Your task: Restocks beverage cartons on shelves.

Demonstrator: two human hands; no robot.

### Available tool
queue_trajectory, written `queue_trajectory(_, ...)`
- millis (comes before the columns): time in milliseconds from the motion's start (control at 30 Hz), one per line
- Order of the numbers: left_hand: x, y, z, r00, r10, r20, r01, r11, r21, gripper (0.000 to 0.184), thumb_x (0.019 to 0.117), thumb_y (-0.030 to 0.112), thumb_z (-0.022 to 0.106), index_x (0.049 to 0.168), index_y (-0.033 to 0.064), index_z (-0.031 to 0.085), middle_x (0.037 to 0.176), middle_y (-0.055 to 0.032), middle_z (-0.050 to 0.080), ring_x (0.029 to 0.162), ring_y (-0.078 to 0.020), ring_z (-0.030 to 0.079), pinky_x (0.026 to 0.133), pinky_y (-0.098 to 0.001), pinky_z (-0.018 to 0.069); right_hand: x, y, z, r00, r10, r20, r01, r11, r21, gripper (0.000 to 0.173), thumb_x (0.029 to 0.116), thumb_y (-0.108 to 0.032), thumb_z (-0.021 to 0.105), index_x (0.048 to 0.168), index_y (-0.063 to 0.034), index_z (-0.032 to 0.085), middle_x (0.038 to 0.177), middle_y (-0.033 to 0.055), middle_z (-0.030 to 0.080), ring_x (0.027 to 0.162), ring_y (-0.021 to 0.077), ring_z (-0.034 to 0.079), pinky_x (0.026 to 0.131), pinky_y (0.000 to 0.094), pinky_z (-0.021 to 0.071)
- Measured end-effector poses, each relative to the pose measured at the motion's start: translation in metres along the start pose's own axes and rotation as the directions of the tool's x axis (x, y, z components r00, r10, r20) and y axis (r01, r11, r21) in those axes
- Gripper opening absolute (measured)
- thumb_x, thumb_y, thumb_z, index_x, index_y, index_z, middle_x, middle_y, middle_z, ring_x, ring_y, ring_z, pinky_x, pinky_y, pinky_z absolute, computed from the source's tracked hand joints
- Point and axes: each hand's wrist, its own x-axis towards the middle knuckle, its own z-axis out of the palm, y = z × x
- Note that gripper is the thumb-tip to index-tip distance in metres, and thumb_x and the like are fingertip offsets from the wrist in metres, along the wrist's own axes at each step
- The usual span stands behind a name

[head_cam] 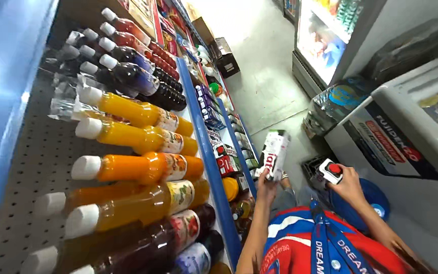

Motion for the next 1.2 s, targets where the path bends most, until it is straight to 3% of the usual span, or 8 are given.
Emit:
queue_trajectory(200,0.09,0.07,0.022,0.92,0.023,-0.392,-0.149,0.944,-0.294,0.034,0.1053,0.03,0.047,0.13,0.0056,0.047,0.122,-0.0163,0.054,0.107,-0.0289,0.057,0.09,-0.0471,0.0511,0.104,-0.046,-0.003,1.0,0.022,0.011,-0.021,0.999,-0.038,0.085,0.0708,-0.017,0.091,0.141,0.0085,0.051,0.136,0.0396,0.05,0.128,0.0558,0.048,0.108,0.0646,0.0392)
queue_trajectory(467,0.209,0.151,0.051,0.803,-0.01,-0.595,-0.33,0.824,-0.46,0.057,0.1076,0.041,0.042,0.157,0.0138,0.029,0.158,-0.0178,0.032,0.139,-0.0343,0.041,0.107,-0.0529,0.0427,0.266,-0.121,0.018,0.973,-0.147,0.178,0.167,0.98,-0.104,0.082,0.0701,-0.014,0.09,0.14,0.0089,0.052,0.135,0.0396,0.05,0.127,0.0569,0.048,0.108,0.0652,0.0389)
queue_trajectory(700,0.287,0.202,0.05,0.644,-0.011,-0.765,-0.514,0.734,-0.443,0.061,0.1101,0.048,0.028,0.16,0.0129,0.021,0.165,-0.017,0.023,0.148,-0.0342,0.032,0.113,-0.0585,0.0356,0.408,-0.186,0.018,0.888,-0.301,0.348,0.37,0.916,-0.154,0.082,0.0736,-0.022,0.088,0.141,0.0077,0.051,0.135,0.0382,0.051,0.127,0.0542,0.05,0.106,0.0642,0.0414)
queue_trajectory(833,0.304,0.22,0.034,0.578,-0.051,-0.815,-0.588,0.667,-0.458,0.067,0.109,0.056,0.017,0.163,0.0154,0.014,0.168,-0.0145,0.016,0.152,-0.0317,0.026,0.117,-0.0584,0.0316,0.453,-0.212,0.023,0.829,-0.389,0.402,0.477,0.867,-0.144,0.08,0.0724,-0.021,0.087,0.138,0.0096,0.052,0.131,0.0393,0.052,0.123,0.0558,0.051,0.104,0.064,0.0427)
queue_trajectory(900,0.304,0.228,0.03,0.541,-0.018,-0.841,-0.588,0.706,-0.394,0.062,0.112,0.047,0.013,0.162,0.0103,0.012,0.168,-0.0163,0.017,0.151,-0.0307,0.027,0.118,-0.0533,0.0319,0.468,-0.22,0.029,0.813,-0.399,0.424,0.497,0.855,-0.147,0.08,0.0724,-0.02,0.087,0.139,0.0094,0.052,0.132,0.0393,0.052,0.124,0.0559,0.051,0.103,0.0637,0.0431)
queue_trajectory(1000,0.292,0.233,0.023,0.449,0.03,-0.893,-0.436,0.88,-0.19,0.049,0.1138,0.021,0.026,0.157,-0.0012,0.022,0.16,-0.0257,0.03,0.142,-0.0358,0.041,0.112,-0.0498,0.0425,0.482,-0.222,0.037,0.805,-0.386,0.451,0.495,0.855,-0.151,0.081,0.0725,-0.021,0.087,0.139,0.0086,0.052,0.132,0.0385,0.052,0.124,0.0552,0.051,0.103,0.0633,0.043)
queue_trajectory(1067,0.285,0.246,0.02,0.457,-0.022,-0.889,-0.48,0.836,-0.267,0.051,0.1135,0.025,0.026,0.158,0.0029,0.019,0.162,-0.0232,0.025,0.141,-0.036,0.04,0.109,-0.0516,0.0428,0.486,-0.225,0.041,0.796,-0.386,0.466,0.496,0.857,-0.138,0.082,0.0714,-0.021,0.088,0.138,0.0101,0.052,0.131,0.0395,0.052,0.123,0.0554,0.051,0.104,0.0633,0.0428)
queue_trajectory(1200,0.278,0.256,0.046,0.453,-0.086,-0.887,-0.431,0.85,-0.303,0.056,0.1077,0.025,0.043,0.156,0.0038,0.026,0.158,-0.0248,0.032,0.136,-0.038,0.044,0.104,-0.0534,0.0453,0.483,-0.233,0.046,0.761,-0.389,0.519,0.513,0.851,-0.114,0.08,0.072,-0.02,0.088,0.138,0.01,0.053,0.132,0.0393,0.052,0.124,0.0555,0.051,0.105,0.063,0.0425)
